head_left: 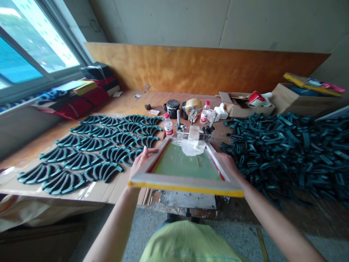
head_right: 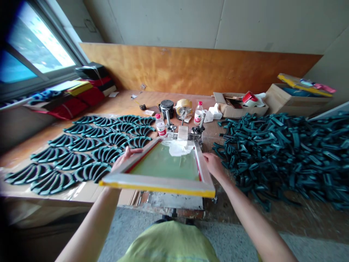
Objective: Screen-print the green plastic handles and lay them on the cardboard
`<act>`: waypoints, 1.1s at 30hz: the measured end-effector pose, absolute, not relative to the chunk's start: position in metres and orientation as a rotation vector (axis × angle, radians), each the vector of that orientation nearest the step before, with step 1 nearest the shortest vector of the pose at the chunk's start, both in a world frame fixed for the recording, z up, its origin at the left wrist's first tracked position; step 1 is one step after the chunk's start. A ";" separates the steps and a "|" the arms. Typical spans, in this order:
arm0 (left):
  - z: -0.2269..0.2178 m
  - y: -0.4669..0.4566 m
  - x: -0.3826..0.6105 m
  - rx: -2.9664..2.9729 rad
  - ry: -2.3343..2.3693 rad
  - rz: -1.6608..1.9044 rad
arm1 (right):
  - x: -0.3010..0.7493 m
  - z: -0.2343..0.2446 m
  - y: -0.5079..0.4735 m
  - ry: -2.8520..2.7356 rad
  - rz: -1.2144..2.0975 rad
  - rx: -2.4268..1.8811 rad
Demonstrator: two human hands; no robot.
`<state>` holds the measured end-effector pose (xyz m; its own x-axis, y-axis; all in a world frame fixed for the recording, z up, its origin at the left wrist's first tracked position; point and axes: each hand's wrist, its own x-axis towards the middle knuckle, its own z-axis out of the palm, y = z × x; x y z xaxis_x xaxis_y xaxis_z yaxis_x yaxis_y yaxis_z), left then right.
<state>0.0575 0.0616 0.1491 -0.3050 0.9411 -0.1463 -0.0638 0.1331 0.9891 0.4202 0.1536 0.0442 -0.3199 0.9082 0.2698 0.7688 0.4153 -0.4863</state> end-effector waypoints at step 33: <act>0.020 0.025 0.064 0.635 1.442 1.075 | 0.345 0.055 0.141 -2.669 0.278 -0.894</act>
<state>0.0641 0.0249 0.0196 -0.1827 0.8666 -0.4643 -0.1975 0.4303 0.8808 0.3453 0.1415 0.0545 -0.7563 0.6124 0.2302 0.5518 0.7861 -0.2783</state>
